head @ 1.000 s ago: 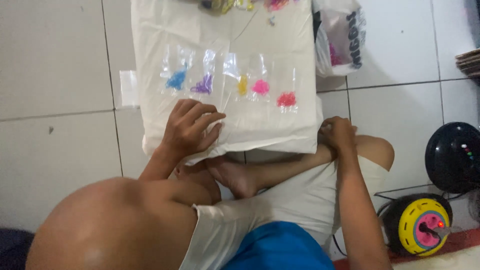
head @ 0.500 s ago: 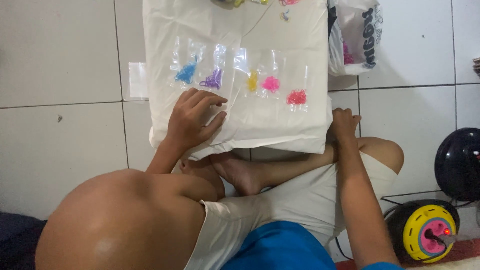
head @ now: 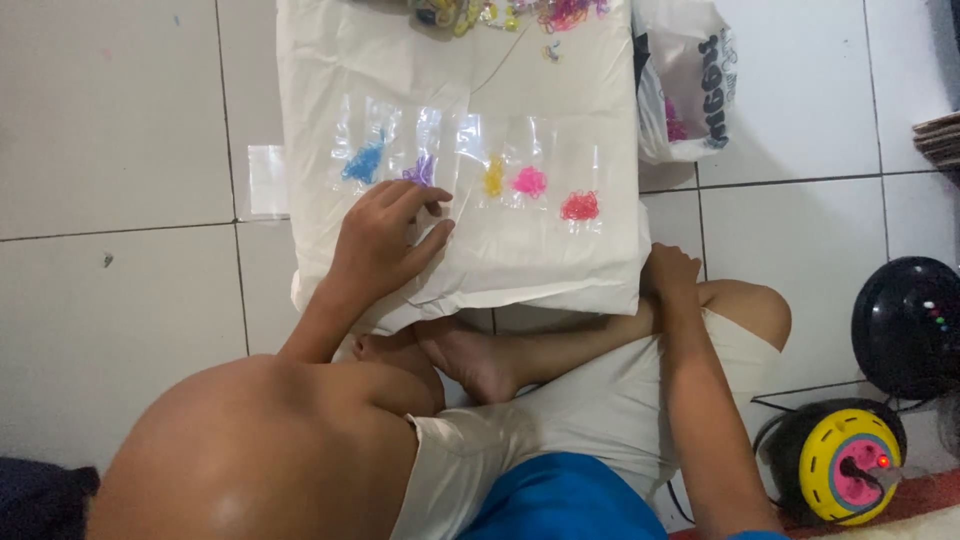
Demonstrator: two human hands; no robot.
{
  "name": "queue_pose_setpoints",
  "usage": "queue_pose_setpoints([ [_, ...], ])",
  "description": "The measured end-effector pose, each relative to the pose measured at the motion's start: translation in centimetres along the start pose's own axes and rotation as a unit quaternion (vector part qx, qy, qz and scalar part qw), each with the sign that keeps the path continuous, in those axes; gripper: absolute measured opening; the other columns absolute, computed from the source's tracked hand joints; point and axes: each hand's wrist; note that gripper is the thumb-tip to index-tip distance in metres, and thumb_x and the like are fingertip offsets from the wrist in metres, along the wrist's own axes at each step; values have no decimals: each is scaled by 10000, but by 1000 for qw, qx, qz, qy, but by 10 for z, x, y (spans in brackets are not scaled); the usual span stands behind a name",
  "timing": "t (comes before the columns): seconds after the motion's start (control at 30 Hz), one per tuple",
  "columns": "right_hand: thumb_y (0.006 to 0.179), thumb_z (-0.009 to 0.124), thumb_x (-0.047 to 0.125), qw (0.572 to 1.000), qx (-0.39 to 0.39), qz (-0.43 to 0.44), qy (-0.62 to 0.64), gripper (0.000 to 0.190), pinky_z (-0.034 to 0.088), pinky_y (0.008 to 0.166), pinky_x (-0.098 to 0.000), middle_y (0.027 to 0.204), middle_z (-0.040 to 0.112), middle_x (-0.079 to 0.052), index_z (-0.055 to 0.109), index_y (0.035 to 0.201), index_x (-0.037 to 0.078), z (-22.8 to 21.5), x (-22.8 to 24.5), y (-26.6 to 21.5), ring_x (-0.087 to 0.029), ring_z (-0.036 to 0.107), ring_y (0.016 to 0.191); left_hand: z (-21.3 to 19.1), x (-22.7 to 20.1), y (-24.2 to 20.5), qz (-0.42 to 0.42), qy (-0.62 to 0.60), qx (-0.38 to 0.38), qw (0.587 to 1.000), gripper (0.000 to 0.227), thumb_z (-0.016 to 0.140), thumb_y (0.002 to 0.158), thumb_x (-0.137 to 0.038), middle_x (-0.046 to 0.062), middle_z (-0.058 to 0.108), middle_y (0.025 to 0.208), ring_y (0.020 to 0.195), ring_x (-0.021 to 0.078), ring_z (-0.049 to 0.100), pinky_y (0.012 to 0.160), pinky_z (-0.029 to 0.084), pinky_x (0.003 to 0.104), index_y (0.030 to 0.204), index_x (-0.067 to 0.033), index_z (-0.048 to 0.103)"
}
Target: The person sorts small colorful rubber hair ties by picking them up one by one and placing them into small plastic bags. The hair ties are transferred by hand into the bags, which are held open with the other hand.
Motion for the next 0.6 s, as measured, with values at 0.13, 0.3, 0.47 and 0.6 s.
queue_pose_setpoints([
  [0.13,802,747,30,997,51,3,-64,23,330,922,-544,746,747,-158,753,783,42,-27,25,-17,-359,719,825,15,2,3,46,-16,-72,996,168,773,903,-143,50,756,885,756,227,678,681,562,327,1070,-130,763],
  [0.3,805,742,88,992,120,38,-14,95,468,844,-498,801,767,-193,772,853,12,43,-14,42,-371,732,857,17,8,-1,22,-37,-66,997,183,792,888,-147,96,758,928,807,262,681,712,588,336,1064,-105,767],
  [0.47,789,765,108,988,153,15,-35,149,490,868,-512,816,772,-197,778,887,-3,67,-31,60,-377,738,866,16,3,-2,31,-33,-36,998,167,787,886,-130,123,760,917,804,284,688,719,605,364,1045,-79,775],
  [0.6,831,718,290,989,145,29,-6,379,133,1157,-657,1111,787,-159,786,1144,87,16,-7,13,-397,635,1203,18,1,1,36,-13,-20,999,173,796,879,-149,129,762,909,795,282,694,717,612,367,1032,-72,781],
])
Point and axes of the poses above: each hand's wrist, its own y-axis towards the middle knuckle, its own z-axis out of the palm, x = y × z
